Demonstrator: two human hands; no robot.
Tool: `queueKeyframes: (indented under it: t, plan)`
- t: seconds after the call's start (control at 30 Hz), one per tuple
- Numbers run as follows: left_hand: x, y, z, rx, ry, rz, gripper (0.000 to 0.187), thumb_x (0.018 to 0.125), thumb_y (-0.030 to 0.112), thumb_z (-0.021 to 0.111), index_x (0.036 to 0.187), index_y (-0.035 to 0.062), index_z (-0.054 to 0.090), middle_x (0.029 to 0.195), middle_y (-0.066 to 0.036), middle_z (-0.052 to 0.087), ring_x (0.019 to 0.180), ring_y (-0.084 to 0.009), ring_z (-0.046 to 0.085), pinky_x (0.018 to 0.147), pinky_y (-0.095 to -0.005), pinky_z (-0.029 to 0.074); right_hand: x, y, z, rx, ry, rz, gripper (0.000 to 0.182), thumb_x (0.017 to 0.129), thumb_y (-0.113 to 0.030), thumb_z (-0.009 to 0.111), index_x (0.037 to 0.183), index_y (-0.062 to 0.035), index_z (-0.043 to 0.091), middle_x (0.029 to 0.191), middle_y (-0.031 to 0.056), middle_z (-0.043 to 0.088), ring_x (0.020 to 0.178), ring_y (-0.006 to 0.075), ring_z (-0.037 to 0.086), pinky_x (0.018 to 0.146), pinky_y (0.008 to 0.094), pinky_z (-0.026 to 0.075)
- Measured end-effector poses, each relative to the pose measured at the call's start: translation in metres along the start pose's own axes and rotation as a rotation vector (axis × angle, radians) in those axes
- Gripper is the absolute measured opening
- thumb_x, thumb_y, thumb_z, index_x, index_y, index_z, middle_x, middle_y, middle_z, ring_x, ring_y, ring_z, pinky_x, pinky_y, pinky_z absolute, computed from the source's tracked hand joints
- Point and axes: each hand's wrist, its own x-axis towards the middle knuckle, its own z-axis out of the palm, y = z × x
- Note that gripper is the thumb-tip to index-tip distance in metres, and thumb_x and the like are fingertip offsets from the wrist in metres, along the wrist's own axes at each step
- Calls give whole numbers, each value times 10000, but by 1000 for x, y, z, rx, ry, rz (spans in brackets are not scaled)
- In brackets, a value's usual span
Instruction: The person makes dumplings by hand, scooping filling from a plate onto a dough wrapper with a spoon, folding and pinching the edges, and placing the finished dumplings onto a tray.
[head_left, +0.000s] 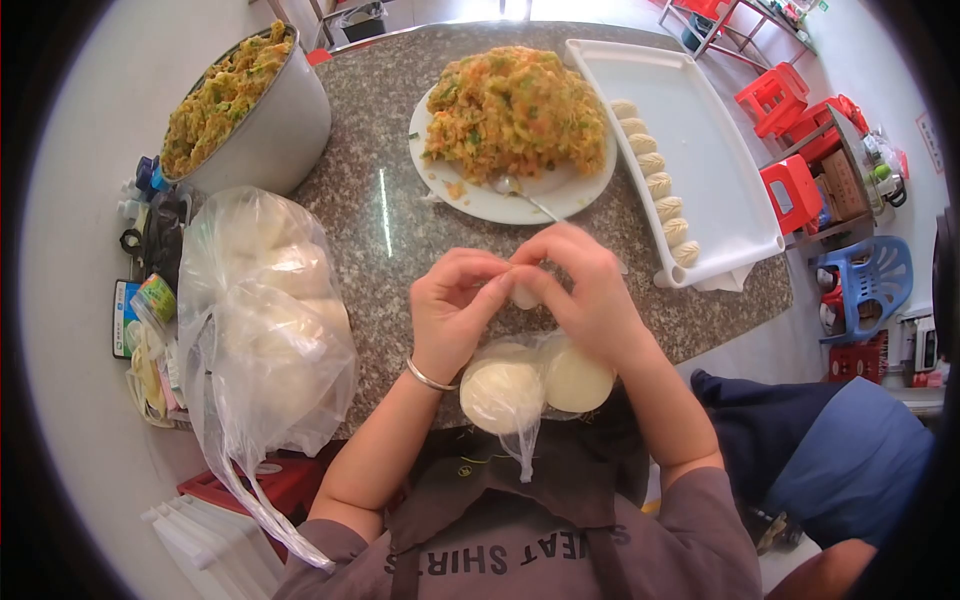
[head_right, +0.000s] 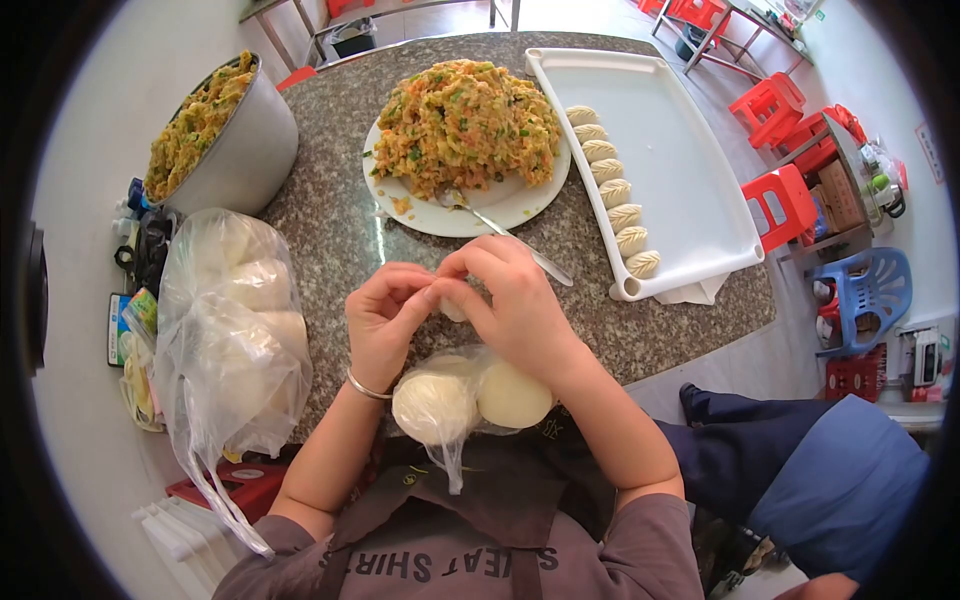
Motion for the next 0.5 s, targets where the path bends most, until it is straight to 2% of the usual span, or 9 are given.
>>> queueKeyframes:
  t: [0.13,0.2,0.23,0.3,0.37,0.5]
  plan:
    - [2,4,2,-57,-28,-87,112,846,-17,644,952,-3,611,1024,-93,611,896,-146,620,783,-270,525,1,-1,0,-15,10,-30,102,812,-85,645,827,8,604,813,122,592,785,305,575,724,381,455]
    - [4,9,8,-450,18,-289,91,906,43,586,994,44,563,1003,-60,618,906,-146,622,808,-285,525,2,0,3,-6,45,-28,102,811,-82,647,826,9,604,806,123,592,779,304,575,722,378,455]
    - [4,8,6,-450,18,-288,91,906,43,586,994,44,563,1003,-60,618,906,-146,622,808,-285,525,1,0,4,40,55,3,99,813,-77,645,826,11,601,799,123,590,775,301,575,719,375,455]
    - [3,3,-1,-559,-29,-424,73,932,81,556,1003,66,551,1005,-52,624,946,-161,623,846,-336,542,3,-1,6,89,57,33,96,816,-72,643,826,12,598,791,124,588,770,299,575,715,372,455]
    - [3,0,-5,-540,-47,-408,68,934,82,555,1001,72,555,1005,-49,625,957,-156,620,855,-343,542,3,-4,6,166,22,96,100,822,-73,636,832,14,587,790,119,583,770,295,574,716,363,452]
    - [3,-1,-5,-477,-70,-372,66,934,79,553,1000,76,557,1013,-46,623,961,-145,617,850,-350,546,5,-1,9,142,14,75,99,822,-75,633,839,8,580,794,108,580,776,291,570,734,363,445]
